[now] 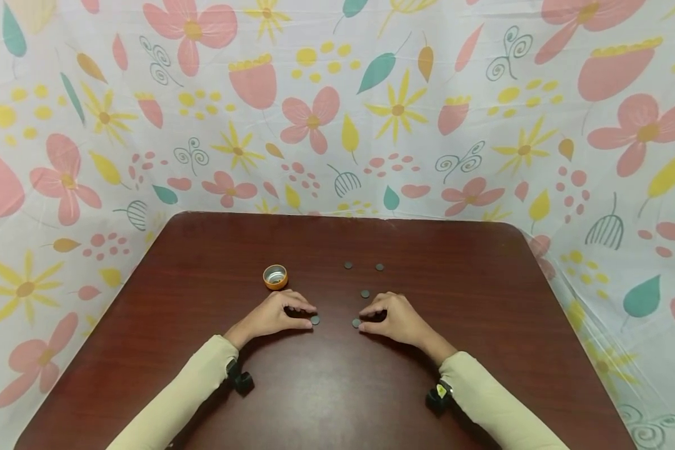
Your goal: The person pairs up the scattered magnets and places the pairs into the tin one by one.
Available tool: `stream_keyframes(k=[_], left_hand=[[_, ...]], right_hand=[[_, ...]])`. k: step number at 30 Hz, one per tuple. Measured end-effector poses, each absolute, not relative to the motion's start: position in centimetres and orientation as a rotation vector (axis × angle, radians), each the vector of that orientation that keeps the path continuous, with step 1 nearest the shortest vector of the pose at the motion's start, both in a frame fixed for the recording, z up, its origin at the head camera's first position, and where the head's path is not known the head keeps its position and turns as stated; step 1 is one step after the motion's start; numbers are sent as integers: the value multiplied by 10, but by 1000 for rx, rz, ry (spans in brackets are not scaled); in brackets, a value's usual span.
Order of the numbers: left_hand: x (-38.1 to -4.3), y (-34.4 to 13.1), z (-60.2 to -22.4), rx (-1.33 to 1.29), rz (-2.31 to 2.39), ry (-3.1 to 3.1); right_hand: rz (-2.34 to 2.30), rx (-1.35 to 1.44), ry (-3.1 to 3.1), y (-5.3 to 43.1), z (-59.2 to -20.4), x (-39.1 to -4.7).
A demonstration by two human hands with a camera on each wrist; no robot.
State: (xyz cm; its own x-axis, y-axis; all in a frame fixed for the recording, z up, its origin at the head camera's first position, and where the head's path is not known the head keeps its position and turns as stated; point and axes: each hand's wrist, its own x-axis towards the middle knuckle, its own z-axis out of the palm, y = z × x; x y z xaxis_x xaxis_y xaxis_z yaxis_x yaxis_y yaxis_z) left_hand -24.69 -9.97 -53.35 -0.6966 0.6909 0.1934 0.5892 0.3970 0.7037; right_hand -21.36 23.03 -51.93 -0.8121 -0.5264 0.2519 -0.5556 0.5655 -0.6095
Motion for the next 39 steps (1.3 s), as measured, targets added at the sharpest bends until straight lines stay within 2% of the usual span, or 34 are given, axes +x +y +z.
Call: stream_keyframes(k=[27,39], left_hand=[[-249,-84,-535,1130,1026,2597],[-249,-65,-531,1169,969,2605]], right_hand=[[1023,909,-2852,219,-520,-214],[1012,1034,-2794,202,-517,-216]])
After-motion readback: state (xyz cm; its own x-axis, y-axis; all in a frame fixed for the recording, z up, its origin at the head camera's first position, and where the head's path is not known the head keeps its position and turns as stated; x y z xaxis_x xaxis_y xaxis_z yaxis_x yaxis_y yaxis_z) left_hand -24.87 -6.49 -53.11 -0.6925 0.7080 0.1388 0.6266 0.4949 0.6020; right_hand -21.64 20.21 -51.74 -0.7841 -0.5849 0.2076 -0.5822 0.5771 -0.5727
